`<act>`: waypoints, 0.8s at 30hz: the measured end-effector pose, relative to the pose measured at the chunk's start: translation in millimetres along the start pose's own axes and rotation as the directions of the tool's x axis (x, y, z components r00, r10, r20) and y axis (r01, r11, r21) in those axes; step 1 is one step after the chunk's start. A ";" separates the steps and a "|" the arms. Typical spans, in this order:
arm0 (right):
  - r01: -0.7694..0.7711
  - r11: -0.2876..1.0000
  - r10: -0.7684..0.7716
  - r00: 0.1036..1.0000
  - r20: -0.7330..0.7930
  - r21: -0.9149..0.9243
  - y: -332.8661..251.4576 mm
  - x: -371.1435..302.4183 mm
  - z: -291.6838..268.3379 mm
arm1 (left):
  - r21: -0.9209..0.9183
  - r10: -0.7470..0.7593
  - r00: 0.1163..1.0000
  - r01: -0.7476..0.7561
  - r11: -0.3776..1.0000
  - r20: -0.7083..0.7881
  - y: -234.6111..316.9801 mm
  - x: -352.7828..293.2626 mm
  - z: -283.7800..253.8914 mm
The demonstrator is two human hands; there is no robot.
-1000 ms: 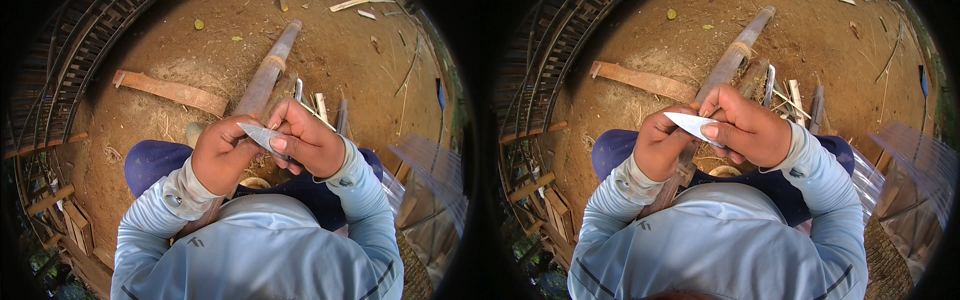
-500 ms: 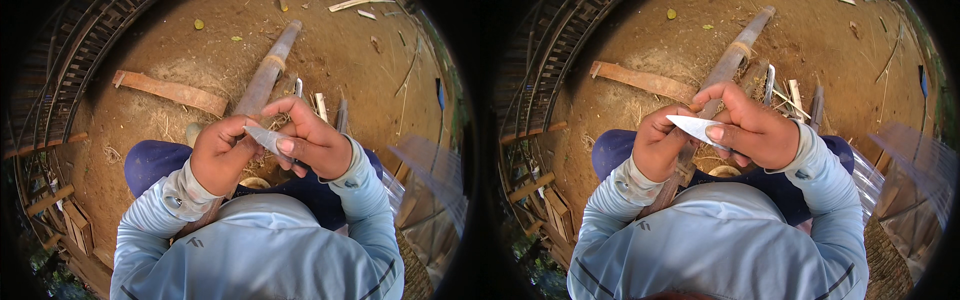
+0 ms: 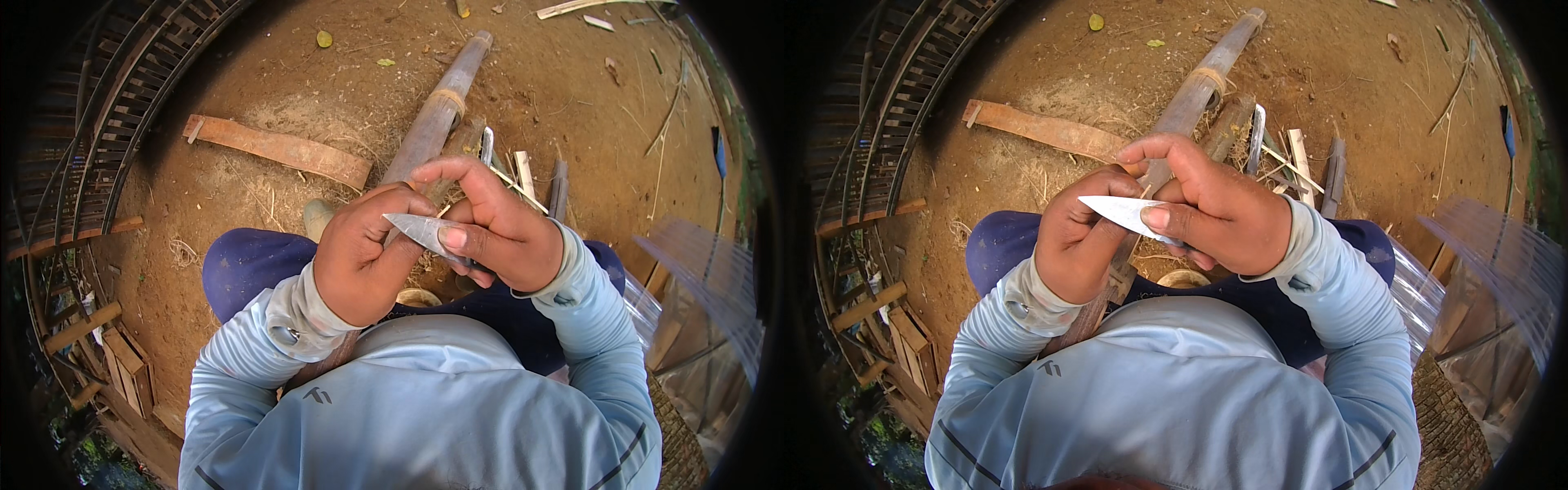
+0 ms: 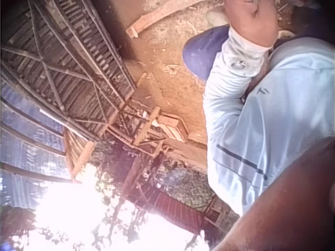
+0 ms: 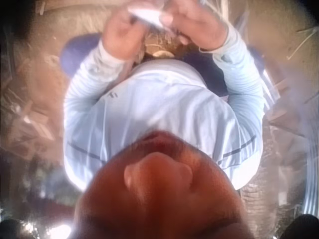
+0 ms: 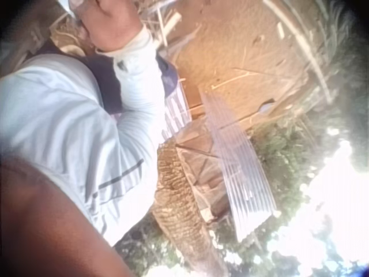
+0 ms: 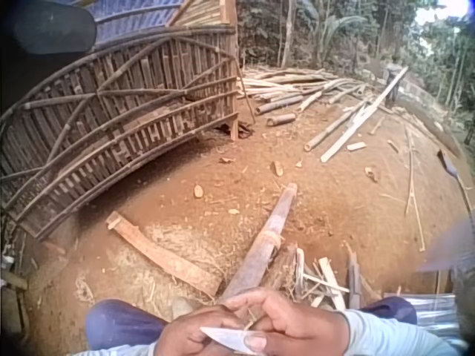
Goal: The person uses a knife to shave and smooth the surface of a long bamboo pole. They repeatedly scrape the bamboo, inspect the blade, and rotate the pole to work on different sections. The person then places the finished bamboo pole onto a curved wooden rack.
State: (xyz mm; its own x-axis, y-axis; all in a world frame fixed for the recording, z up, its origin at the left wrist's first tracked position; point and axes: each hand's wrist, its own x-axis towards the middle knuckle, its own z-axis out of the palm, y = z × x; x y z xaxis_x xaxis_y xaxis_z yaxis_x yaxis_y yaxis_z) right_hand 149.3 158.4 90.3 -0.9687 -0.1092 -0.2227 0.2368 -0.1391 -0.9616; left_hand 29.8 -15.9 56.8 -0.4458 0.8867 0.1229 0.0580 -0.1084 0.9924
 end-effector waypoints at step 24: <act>0.170 0.984 -0.176 0.955 -0.241 -0.045 -1.3 -3.9 -10.7 | -0.129 -0.183 0.983 0.177 0.976 -0.033 11.6 0.7 0.3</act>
State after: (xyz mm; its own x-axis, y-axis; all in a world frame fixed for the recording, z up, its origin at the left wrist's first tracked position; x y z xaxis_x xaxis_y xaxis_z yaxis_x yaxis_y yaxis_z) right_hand 151.9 169.6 90.7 -0.9842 0.1570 -0.0824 0.0653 -0.1109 -0.9917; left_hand 30.4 -16.5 68.4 -0.4781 0.8762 -0.0603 -0.1374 -0.0069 0.9905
